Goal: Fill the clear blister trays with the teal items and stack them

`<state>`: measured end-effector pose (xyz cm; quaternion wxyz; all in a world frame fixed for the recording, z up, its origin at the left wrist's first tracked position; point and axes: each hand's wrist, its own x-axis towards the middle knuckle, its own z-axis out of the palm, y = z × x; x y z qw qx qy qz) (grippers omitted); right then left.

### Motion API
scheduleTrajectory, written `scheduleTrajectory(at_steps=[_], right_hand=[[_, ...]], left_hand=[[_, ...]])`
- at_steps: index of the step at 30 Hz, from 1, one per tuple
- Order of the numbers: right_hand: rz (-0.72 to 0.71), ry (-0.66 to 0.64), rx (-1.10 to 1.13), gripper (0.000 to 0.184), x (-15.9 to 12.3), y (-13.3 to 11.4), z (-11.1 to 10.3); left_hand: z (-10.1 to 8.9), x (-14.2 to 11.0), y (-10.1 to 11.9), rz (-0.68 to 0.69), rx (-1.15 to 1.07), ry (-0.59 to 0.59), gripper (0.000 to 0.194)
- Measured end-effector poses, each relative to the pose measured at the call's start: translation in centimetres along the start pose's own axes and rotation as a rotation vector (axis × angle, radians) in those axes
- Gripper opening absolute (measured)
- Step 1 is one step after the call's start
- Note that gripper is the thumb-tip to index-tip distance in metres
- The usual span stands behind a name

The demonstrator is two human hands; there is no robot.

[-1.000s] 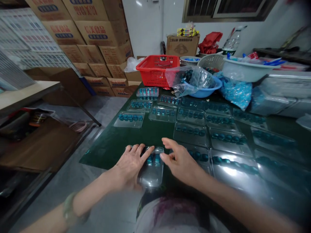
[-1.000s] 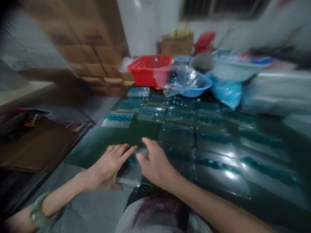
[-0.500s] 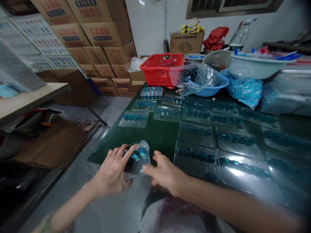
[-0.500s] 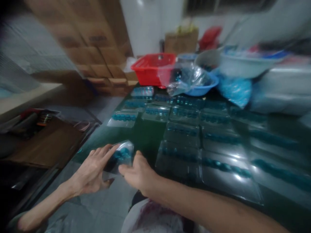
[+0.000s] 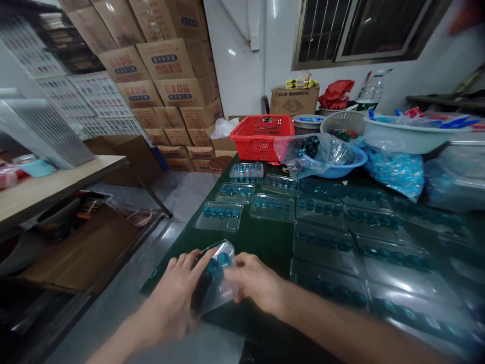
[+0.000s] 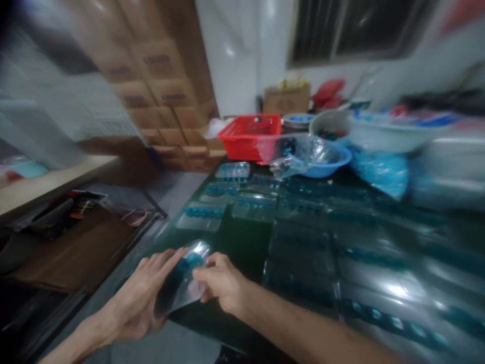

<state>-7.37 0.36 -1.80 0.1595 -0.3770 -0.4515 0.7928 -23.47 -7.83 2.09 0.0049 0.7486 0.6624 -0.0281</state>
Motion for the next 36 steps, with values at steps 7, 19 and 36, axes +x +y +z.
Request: scheduleTrajectory(at_steps=[7,19,36], right_hand=[[-0.248,0.24,-0.244,0.02,6.5,-5.9,-1.0],[-0.188,0.417,-0.463,0.023,9.7,-5.2,-1.5],[0.075,0.179,-0.482,0.018,8.8,-4.0,-0.6]], left_hand=[[-3.9,10.3,-5.9,0.218,0.142,0.069,0.096],[-1.1,16.6,-9.7,0.353,0.0,-0.109,0.111],[2.1,4.1,-4.0,-0.044,0.031,0.09,0.097]])
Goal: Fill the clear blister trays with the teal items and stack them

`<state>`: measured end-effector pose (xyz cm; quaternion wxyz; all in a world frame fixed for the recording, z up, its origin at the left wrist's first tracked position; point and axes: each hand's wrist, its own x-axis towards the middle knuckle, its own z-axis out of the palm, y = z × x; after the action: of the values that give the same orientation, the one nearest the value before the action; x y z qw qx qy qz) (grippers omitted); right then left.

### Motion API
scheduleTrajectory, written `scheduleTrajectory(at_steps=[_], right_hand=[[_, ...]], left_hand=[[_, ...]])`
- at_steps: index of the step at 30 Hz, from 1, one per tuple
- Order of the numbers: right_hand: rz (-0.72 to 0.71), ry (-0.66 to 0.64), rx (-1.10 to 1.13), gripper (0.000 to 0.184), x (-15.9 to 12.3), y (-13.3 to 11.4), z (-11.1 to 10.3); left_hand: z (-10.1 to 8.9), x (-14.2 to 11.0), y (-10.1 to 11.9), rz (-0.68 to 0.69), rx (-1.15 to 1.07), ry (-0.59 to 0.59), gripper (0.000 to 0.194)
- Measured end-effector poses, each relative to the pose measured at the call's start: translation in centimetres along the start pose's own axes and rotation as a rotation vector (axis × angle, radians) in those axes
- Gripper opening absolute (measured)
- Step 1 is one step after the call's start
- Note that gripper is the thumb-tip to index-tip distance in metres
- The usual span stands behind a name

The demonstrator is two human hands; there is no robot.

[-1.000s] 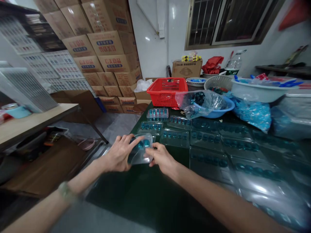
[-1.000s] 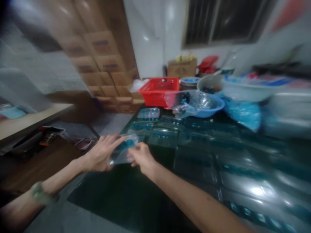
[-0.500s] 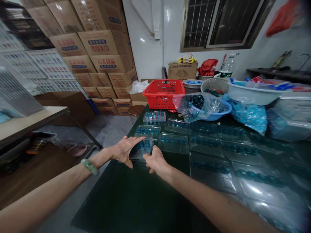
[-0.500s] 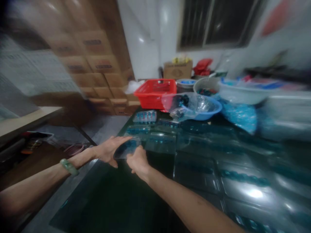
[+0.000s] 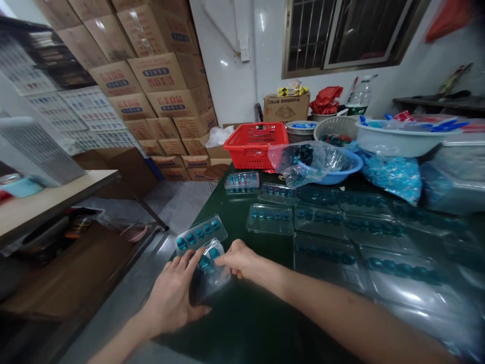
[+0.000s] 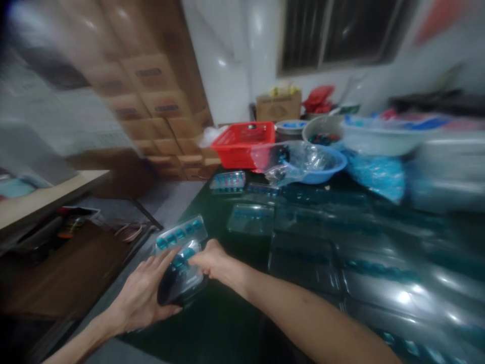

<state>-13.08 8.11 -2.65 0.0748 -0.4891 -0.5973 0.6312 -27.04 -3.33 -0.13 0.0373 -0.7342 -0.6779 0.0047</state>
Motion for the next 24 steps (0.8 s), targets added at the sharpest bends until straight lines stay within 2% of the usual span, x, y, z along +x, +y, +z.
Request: scheduleTrajectory(at_steps=[3,6,11,14,17,20,24], right_hand=[[0.023,-0.076,-0.016,0.019,-0.5,0.3,0.0],[0.053,-0.121,-0.02,0.017,-2.3,0.6,-0.6],[0.041,-0.096,-0.011,0.016,-6.8,1.2,-1.4],[0.013,-0.085,0.021,0.02,-8.0,1.5,-1.1],[0.031,-0.125,0.105,0.025,-7.5,1.9,-0.1],[0.057,-0.15,0.243,0.041,-6.3,2.6,0.9],[-0.085,-0.154,0.331,0.055,-4.6,2.1,1.3]], left_hand=[[-0.5,-1.2,0.8,-0.022,-0.003,-0.016,0.093],[-0.9,-1.9,1.8,-0.014,-0.042,-0.02,0.095],[-0.9,-4.4,4.1,-0.032,-0.111,-0.006,0.101],[-0.7,-5.9,5.0,-0.079,-0.136,0.022,0.098],[-0.3,-6.7,5.2,-0.102,-0.136,0.044,0.095],[-0.1,-6.8,4.7,-0.11,-0.124,0.052,0.094],[-0.9,-5.6,2.9,-0.12,-0.067,0.061,0.095]])
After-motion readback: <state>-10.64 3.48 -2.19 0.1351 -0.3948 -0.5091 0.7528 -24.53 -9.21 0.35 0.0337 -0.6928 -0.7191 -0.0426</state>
